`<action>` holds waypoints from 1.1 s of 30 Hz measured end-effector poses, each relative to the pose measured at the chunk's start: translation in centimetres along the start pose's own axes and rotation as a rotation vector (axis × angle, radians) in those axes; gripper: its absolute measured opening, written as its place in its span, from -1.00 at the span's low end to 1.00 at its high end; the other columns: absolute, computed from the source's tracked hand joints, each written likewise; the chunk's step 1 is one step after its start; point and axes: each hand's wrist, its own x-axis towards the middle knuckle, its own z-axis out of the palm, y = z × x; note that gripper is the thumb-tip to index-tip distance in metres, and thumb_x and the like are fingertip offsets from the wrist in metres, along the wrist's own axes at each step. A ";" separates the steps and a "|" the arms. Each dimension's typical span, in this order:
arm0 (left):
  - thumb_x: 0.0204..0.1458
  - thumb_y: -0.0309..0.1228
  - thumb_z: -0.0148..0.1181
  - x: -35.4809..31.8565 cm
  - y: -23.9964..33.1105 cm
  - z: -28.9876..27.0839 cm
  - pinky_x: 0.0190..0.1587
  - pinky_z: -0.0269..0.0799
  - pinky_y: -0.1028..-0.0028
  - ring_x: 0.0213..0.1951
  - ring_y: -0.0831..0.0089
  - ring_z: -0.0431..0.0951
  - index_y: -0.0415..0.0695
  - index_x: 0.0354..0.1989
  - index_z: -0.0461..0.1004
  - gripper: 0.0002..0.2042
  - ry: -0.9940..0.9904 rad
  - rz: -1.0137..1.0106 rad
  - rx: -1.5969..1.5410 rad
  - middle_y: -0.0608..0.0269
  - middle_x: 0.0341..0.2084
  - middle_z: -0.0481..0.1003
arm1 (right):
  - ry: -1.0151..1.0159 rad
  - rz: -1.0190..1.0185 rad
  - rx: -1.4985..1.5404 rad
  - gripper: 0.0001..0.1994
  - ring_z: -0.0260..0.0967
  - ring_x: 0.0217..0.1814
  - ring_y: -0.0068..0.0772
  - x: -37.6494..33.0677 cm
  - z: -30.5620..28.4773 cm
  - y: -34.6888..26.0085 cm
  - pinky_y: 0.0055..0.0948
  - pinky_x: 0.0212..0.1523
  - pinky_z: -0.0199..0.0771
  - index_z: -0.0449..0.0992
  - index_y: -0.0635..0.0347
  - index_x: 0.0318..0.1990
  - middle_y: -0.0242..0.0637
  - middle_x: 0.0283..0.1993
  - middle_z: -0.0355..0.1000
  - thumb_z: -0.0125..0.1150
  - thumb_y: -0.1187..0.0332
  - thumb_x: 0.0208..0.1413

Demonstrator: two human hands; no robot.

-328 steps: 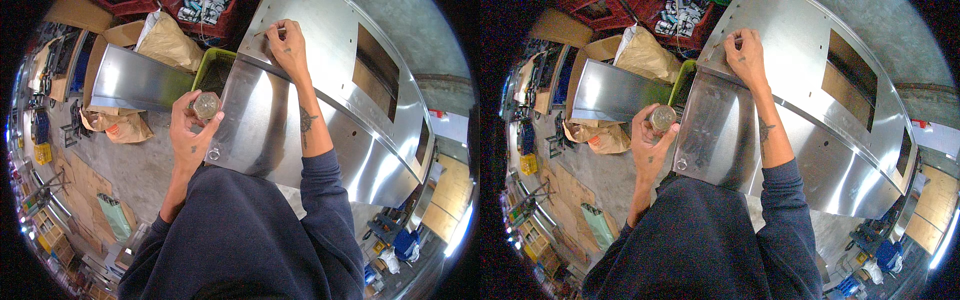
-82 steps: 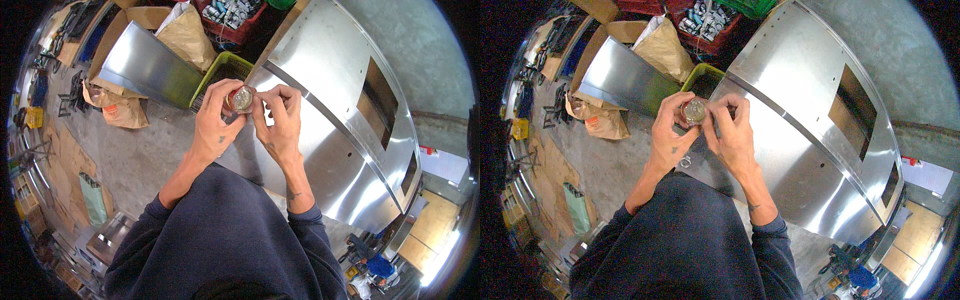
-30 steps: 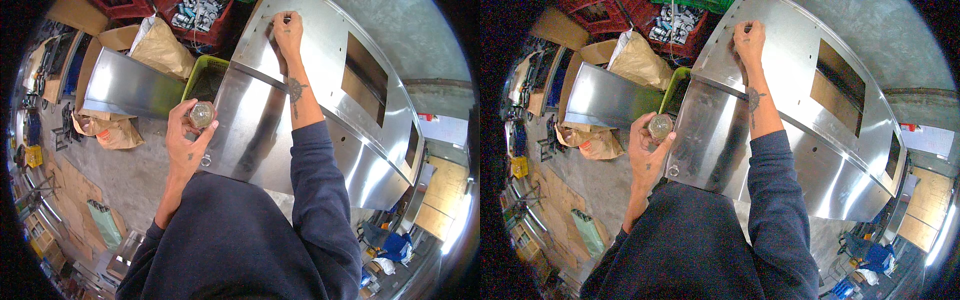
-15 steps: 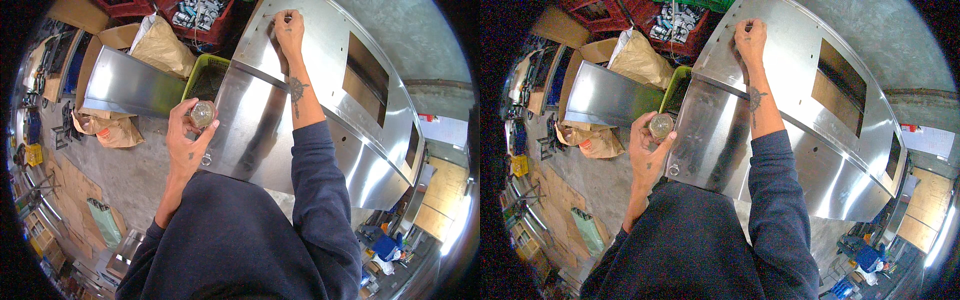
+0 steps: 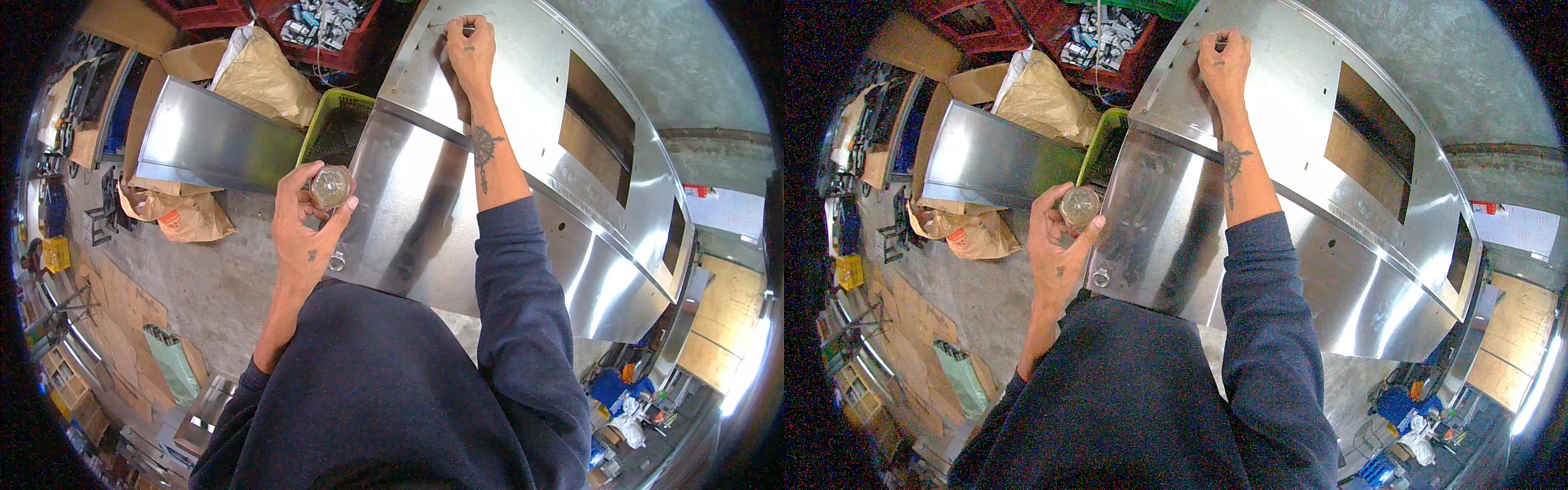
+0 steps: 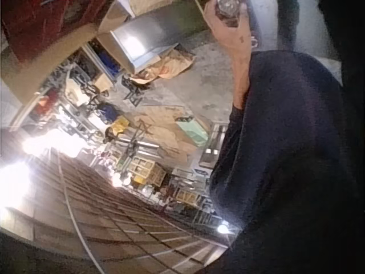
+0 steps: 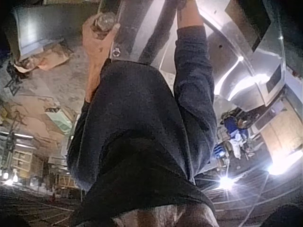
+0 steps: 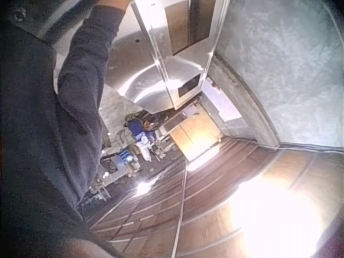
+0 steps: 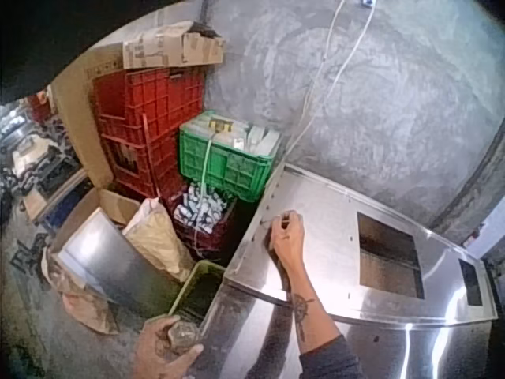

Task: The person applies a clear substance from a small jar onto a stainless steel surface using a small brush. They repeatedly dip the brush into the jar and spread the substance along seams and edges of the metal panel.

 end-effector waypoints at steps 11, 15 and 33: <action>0.07 -0.58 0.60 -0.1 -0.1 0.0 -0.25 0.64 0.51 -0.12 0.45 0.65 -0.20 0.34 0.46 -0.36 0.001 0.004 -0.004 0.10 0.24 0.49 | -0.008 0.012 -0.010 -0.69 0.51 0.02 0.17 0.0 -0.2 -0.5 -0.01 0.11 0.54 0.61 0.39 -0.15 0.17 -0.09 0.52 0.33 0.22 0.27; 0.07 -0.57 0.60 -0.1 0.0 -0.1 -0.24 0.65 0.51 -0.11 0.45 0.66 -0.20 0.34 0.46 -0.37 0.000 0.009 0.003 0.10 0.24 0.49 | -0.010 0.017 -0.027 -0.67 0.52 0.03 0.17 0.0 -0.2 -0.2 -0.01 0.11 0.56 0.62 0.40 -0.11 0.18 -0.05 0.52 0.34 0.21 0.28; 0.08 -0.58 0.59 -0.2 0.1 0.0 -0.24 0.64 0.51 -0.10 0.44 0.66 -0.19 0.35 0.46 -0.37 -0.011 -0.011 -0.002 0.09 0.24 0.48 | -0.019 0.066 -0.022 -0.65 0.52 0.08 0.18 0.0 -0.3 -0.3 -0.02 0.16 0.55 0.62 0.42 -0.09 0.20 -0.02 0.53 0.35 0.21 0.27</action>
